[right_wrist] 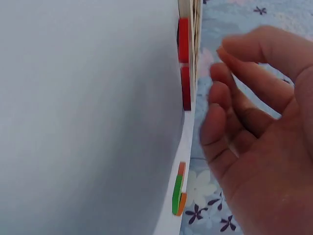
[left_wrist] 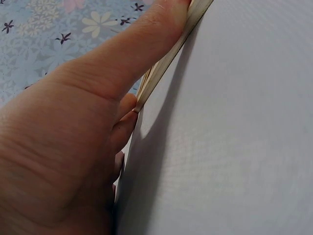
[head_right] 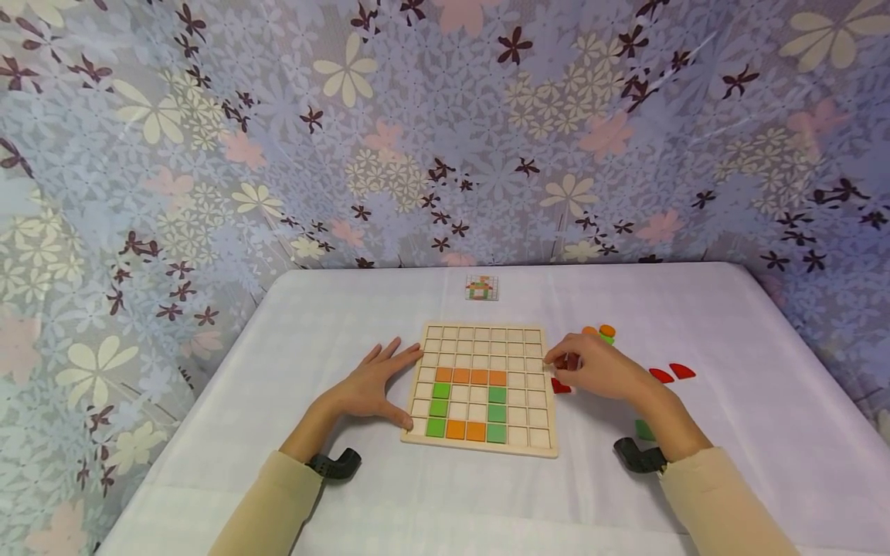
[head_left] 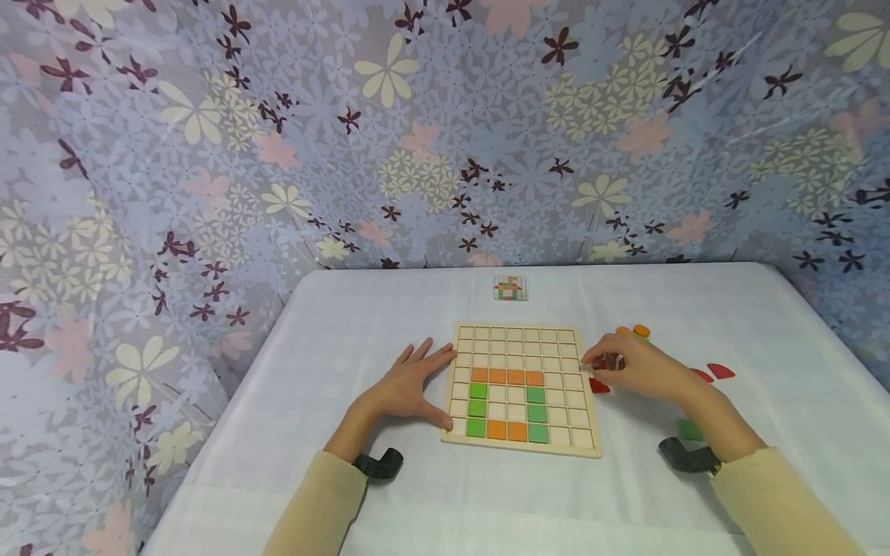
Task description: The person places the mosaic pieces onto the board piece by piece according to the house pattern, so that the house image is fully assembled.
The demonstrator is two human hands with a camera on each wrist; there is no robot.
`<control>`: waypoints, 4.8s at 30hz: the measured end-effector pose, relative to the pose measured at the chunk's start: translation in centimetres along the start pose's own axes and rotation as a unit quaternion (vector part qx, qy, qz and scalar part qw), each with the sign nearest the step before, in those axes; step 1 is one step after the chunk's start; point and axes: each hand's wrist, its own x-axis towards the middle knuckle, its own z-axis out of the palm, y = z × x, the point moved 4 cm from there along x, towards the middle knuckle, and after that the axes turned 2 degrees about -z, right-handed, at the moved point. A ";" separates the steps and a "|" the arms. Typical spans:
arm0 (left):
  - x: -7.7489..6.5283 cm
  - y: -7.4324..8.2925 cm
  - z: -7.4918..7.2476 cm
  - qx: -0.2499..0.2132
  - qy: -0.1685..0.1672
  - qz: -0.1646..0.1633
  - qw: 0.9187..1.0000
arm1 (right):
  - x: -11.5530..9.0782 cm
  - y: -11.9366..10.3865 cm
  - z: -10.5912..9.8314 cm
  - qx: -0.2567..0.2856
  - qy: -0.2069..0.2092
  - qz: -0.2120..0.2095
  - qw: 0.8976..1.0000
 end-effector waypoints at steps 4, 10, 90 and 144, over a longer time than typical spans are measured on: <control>0.0 0.0 0.0 -0.001 0.001 0.001 1.000 | -0.5 0.3 -0.1 -0.011 -0.020 0.013 1.000; 0.0 -0.2 0.0 0.002 0.001 -0.001 1.000 | -0.7 0.7 0.1 -0.036 -0.036 0.025 0.998; 0.2 -0.1 -0.1 0.004 0.002 0.006 1.000 | 1.2 0.2 0.9 -0.008 -0.015 0.010 1.000; 0.3 -0.2 -0.1 0.001 0.001 0.005 1.000 | -0.5 2.2 -0.1 0.019 -0.067 0.035 0.997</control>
